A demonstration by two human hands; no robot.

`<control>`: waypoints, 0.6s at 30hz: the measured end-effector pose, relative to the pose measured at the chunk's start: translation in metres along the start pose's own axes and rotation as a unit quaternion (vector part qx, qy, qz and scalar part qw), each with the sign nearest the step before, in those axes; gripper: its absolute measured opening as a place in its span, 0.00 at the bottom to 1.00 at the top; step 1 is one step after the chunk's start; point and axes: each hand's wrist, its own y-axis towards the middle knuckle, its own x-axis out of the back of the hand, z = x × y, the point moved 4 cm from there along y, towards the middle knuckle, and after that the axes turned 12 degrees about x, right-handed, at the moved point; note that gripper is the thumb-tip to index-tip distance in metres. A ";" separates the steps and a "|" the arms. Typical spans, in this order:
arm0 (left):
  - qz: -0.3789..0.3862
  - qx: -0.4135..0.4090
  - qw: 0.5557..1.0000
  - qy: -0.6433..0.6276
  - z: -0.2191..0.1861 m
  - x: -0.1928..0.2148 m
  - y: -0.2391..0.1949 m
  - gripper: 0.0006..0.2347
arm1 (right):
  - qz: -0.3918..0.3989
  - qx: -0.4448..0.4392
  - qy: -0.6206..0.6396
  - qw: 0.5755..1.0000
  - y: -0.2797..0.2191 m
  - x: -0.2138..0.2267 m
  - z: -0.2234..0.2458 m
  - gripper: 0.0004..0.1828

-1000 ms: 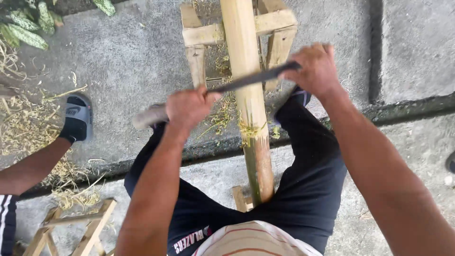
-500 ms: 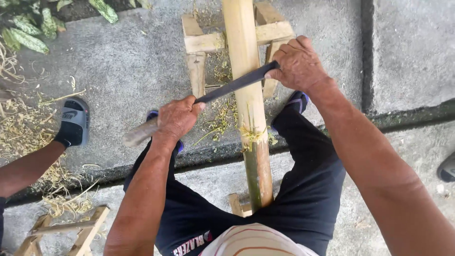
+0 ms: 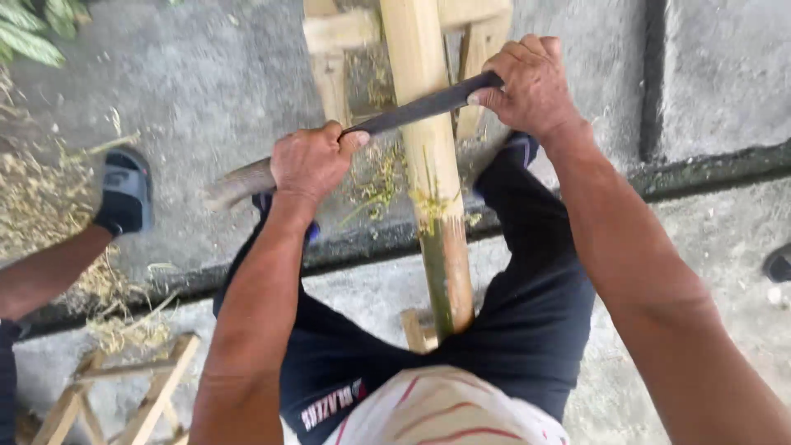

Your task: Shaving and shaping a bamboo pole using a machete on a wooden horse support.

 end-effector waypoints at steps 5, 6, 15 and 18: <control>-0.013 -0.035 0.999 0.020 0.003 -0.028 -0.020 0.30 | 0.093 -0.053 0.008 0.994 -0.032 -0.005 0.028 0.22; 0.016 -0.040 0.998 0.043 0.004 -0.035 -0.036 0.31 | 0.072 -0.044 0.006 0.996 -0.046 0.001 0.045 0.20; 0.009 -0.023 1.000 0.013 0.005 -0.031 -0.002 0.31 | 0.118 -0.038 -0.059 0.991 -0.025 -0.011 0.010 0.23; 0.014 -0.012 1.000 0.019 -0.005 -0.004 -0.004 0.32 | 0.158 -0.103 -0.005 0.982 -0.012 -0.024 -0.003 0.24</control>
